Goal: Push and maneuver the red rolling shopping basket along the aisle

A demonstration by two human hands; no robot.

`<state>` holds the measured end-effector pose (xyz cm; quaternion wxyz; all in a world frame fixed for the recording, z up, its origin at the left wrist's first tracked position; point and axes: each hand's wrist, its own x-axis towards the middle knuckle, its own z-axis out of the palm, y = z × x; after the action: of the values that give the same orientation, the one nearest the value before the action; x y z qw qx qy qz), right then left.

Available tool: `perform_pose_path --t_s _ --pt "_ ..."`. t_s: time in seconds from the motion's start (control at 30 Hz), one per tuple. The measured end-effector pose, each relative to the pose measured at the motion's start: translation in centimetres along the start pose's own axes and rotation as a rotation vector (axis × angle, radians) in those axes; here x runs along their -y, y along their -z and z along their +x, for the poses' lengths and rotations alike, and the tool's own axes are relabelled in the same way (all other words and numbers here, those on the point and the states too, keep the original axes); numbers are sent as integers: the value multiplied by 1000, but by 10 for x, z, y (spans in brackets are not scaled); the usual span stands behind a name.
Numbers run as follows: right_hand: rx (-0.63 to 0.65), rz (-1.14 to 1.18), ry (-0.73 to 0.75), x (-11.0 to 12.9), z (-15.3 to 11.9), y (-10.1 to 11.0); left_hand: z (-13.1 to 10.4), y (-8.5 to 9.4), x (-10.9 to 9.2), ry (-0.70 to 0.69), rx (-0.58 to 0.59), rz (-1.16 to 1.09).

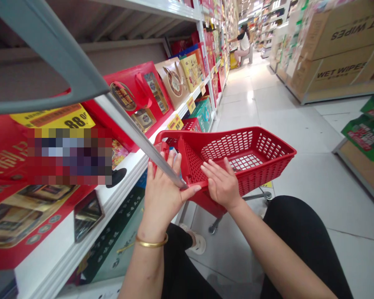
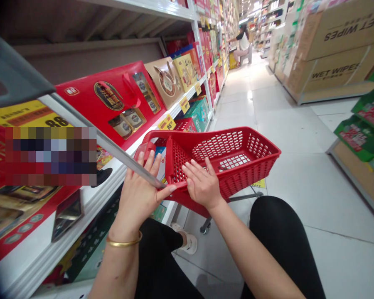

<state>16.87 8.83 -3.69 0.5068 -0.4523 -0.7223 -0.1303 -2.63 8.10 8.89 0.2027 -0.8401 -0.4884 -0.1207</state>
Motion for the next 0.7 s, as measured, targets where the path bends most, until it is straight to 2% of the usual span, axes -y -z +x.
perform_pose_path --t_s 0.13,0.2,0.27,0.4,0.47,0.5,0.57,0.63,0.7 --pt "-111 -166 -251 -43 -15 8 0 2 0 3 18 -14" --pt "-154 -180 -325 -50 -17 9 1 2 -2 16 18 -30" --pt "-113 -114 -277 -37 -13 6 1 1 -4 33 10 -44" --pt "38 59 11 17 5 -1 0 1 -4 46 -11 -51" --pt "75 68 59 26 8 -1 -2 1 -1 42 -10 -41" --pt "77 44 33 22 7 1 -3 1 0 40 -6 -36" --pt "43 -43 -93 -2 -3 6 -4 1 1 36 5 -35" --pt "-35 -147 -238 -35 -14 11 -3 2 0 37 18 -46" --pt "-131 -229 -376 -57 -20 14 -2 3 -3 45 24 -58"
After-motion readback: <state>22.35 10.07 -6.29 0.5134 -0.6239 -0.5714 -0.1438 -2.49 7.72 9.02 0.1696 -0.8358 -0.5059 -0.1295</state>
